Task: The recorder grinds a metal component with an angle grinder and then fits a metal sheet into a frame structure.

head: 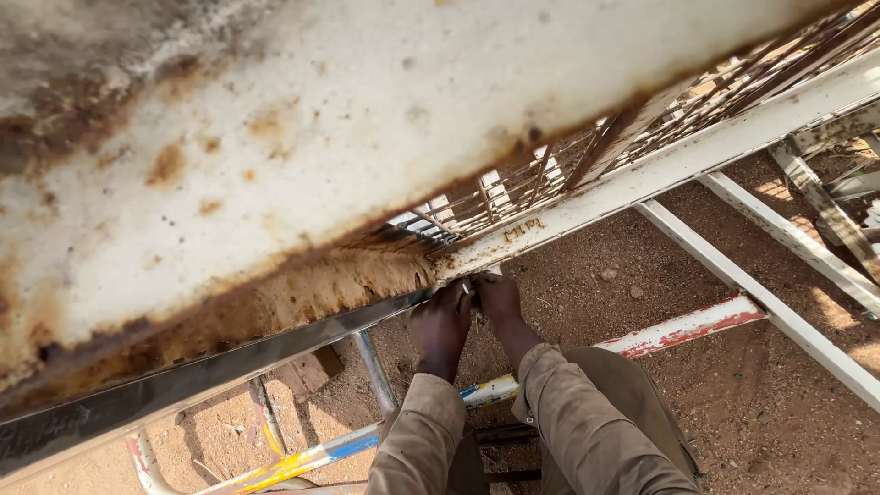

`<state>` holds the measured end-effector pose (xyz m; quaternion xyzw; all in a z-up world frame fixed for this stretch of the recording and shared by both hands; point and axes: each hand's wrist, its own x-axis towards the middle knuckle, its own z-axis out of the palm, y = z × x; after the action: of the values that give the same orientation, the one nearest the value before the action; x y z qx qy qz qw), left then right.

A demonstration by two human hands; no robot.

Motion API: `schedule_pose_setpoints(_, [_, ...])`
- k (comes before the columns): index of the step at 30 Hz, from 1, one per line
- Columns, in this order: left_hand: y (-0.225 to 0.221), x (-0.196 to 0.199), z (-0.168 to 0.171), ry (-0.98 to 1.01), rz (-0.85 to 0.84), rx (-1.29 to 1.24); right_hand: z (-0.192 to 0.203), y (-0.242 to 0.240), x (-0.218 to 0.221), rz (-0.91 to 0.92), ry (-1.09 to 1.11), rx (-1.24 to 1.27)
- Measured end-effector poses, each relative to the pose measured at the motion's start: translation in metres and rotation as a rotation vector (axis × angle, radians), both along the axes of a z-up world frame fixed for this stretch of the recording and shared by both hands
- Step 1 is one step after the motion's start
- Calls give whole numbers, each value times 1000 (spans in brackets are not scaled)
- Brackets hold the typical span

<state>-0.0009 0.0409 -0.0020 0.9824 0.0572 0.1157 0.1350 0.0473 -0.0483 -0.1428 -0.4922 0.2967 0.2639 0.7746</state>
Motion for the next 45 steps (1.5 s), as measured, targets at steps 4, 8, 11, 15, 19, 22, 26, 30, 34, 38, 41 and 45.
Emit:
schedule_pose_setpoints(4, [1,-1,-5,-56,-40,23,7,0,-1,43,-20,-61])
schedule_pose_setpoints(8, [0,-1,-9,-92,-34,22,-2,1,-3,63,-41,-70])
schedule_pose_setpoints(11, [1,-1,-13,-77,-16,36,-5,1,-2,42,-43,-24])
schedule_pose_setpoints(15, [2,-2,-15,12,10,36,5,0,-4,25,-58,35])
schedule_pose_setpoints(19, [1,-3,-14,-70,5,47,9,1,-1,49,-51,4])
schedule_pose_setpoints(22, [0,-1,-8,-51,5,42,6,1,-2,69,-39,-13])
schedule_pose_setpoints(26, [1,-2,-11,-65,-9,38,-7,4,-4,65,-54,4])
schedule_pose_setpoints(30, [0,-1,-12,-91,-19,25,0,3,-5,70,-88,-10])
schedule_pose_setpoints(34, [-3,-1,-7,-59,1,29,8,1,-6,100,-108,-50])
schedule_pose_setpoints(38, [-2,-2,-13,-96,10,23,13,1,-6,108,-133,-69])
schedule_pose_setpoints(41, [-2,-3,-20,-97,33,21,27,-2,-5,119,-136,-108])
schedule_pose_setpoints(45, [-2,-3,-22,-54,60,64,34,-3,-4,149,-117,-156])
